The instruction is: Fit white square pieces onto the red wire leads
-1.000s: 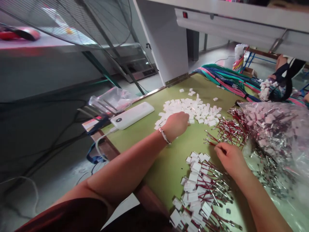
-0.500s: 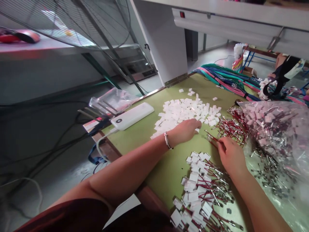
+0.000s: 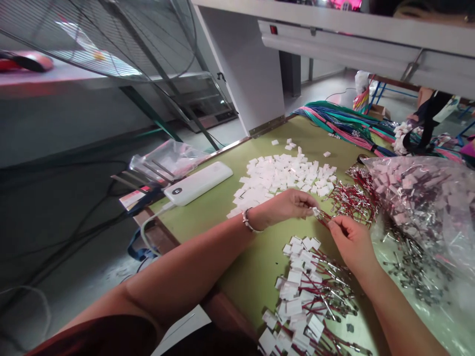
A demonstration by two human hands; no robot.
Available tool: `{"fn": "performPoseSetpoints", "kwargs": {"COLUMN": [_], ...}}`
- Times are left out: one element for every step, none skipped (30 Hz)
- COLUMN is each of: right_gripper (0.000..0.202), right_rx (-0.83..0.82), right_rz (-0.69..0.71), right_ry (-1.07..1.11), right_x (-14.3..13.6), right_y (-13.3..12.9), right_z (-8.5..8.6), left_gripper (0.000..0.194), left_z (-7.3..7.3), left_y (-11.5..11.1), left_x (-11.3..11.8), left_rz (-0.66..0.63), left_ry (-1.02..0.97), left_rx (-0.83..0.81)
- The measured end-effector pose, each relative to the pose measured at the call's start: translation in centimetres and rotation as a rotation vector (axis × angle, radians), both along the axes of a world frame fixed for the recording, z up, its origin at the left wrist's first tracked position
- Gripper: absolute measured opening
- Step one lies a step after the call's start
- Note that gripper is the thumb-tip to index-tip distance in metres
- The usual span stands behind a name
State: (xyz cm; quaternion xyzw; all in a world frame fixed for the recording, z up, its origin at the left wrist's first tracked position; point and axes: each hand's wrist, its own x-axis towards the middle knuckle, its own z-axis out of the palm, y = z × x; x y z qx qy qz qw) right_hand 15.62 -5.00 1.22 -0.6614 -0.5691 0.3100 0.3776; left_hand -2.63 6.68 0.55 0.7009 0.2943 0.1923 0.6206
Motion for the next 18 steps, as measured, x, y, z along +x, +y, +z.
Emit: {"fn": "performPoseSetpoints", "kwargs": {"right_gripper": [0.033,0.034,0.033,0.032,0.031,0.03,0.029,0.028,0.027,0.027,0.027,0.027,0.027,0.027,0.027,0.028,0.027,0.027], "right_rx": [-0.024,-0.054,-0.085,-0.117,-0.148,-0.176,-0.198,-0.216,-0.236,-0.258,-0.281,-0.307,-0.335,-0.363,-0.384,-0.392,-0.379,-0.345], "right_rz": [0.021,0.046,0.07,0.088,0.101,0.111,0.119,0.125,0.131,0.136,0.14,0.144,0.148,0.152,0.153,0.153,0.15,0.148], "right_ry": [0.016,0.032,0.047,0.065,0.086,0.107,0.126,0.14,0.148,0.151,0.154,0.161,0.174,0.191,0.211,0.228,0.235,0.226], "right_x": [0.1,0.2,0.3,0.4,0.6,0.7,0.8,0.8,0.9,0.9,0.9,0.8,0.8,0.8,0.7,0.7,0.6,0.6], "right_y": [0.0,0.0,0.0,0.0,0.1,0.1,0.1,0.1,0.0,0.0,0.0,-0.1,-0.1,-0.1,-0.1,-0.1,-0.1,0.0], "right_z": [-0.1,-0.2,-0.4,-0.6,-0.7,-0.8,-0.9,-0.9,-0.8,-0.7,-0.5,-0.3,-0.2,0.0,0.1,0.2,0.3,0.3], "left_gripper": [0.019,0.019,0.019,0.019,0.019,0.019,0.02,0.02,0.02,0.02,0.02,0.02,0.021,0.021,0.021,0.022,0.022,0.021], "left_z": [-0.1,0.0,0.0,0.1,0.3,0.5,0.7,0.8,1.0,1.0,1.1,1.0,1.0,0.8,0.7,0.6,0.4,0.3], "left_y": [-0.1,-0.1,-0.2,-0.2,-0.3,-0.3,-0.4,-0.4,-0.5,-0.5,-0.6,-0.7,-0.8,-0.9,-1.0,-1.1,-1.1,-1.2], "left_x": [0.1,0.1,0.1,0.1,0.1,0.1,0.1,0.1,0.0,0.0,0.0,0.0,0.1,0.1,0.2,0.3,0.4,0.5], "left_rz": [-0.01,-0.019,-0.026,-0.029,-0.033,-0.035,-0.039,-0.043,-0.046,-0.05,-0.058,-0.072,-0.097,-0.126,-0.155,-0.175,-0.183,-0.177], "left_ry": [-0.014,-0.029,-0.041,-0.047,-0.045,-0.036,-0.025,-0.014,-0.005,0.004,0.016,0.029,0.039,0.041,0.035,0.021,0.005,-0.013], "left_rx": [0.01,0.021,0.03,0.034,0.033,0.03,0.033,0.046,0.068,0.097,0.125,0.143,0.145,0.131,0.103,0.065,0.022,-0.019]}}
